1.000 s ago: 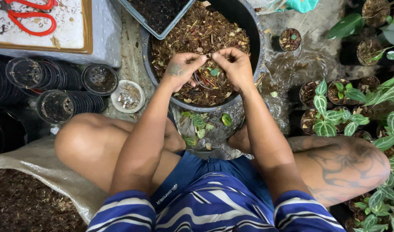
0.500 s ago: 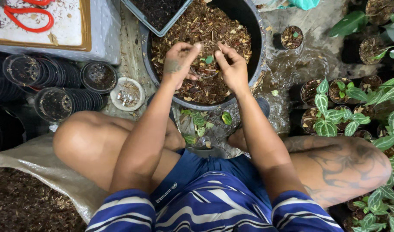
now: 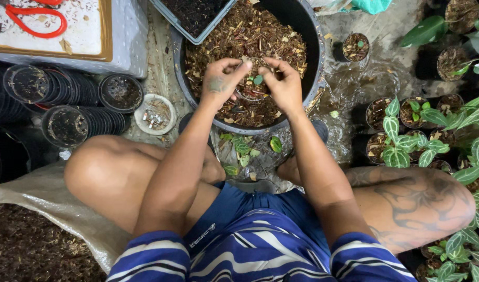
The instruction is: The person sits on the ground and fills small clear plastic pots with bark-based potting mix from a large tub, pressing the mix down by hand. They take small seedlings from a tray, place one into each pot, and add more mix around it, setting finished pots aside with other completed pots.
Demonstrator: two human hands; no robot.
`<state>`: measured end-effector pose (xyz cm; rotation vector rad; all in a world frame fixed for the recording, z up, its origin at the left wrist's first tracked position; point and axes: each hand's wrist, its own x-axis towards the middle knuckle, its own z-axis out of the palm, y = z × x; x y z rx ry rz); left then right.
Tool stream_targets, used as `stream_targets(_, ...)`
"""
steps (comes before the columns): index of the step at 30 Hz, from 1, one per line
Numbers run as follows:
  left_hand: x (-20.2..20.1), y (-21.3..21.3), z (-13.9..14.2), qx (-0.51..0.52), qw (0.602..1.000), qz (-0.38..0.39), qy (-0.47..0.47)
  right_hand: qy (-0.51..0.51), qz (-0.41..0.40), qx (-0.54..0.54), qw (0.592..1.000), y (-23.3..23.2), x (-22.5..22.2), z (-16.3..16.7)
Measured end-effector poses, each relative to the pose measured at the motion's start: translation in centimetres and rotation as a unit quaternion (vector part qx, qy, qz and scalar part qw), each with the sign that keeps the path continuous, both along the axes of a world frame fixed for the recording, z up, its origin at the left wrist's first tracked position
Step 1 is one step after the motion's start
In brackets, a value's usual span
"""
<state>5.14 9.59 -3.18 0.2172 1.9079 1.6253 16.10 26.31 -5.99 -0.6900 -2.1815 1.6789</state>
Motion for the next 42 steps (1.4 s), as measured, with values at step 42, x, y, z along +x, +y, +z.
stream_targets(42,-0.4,-0.8,-4.7,-0.117,0.903,0.000,0.414,-0.017,0.164,0.263,0.951,-0.2,0.1,2.1)
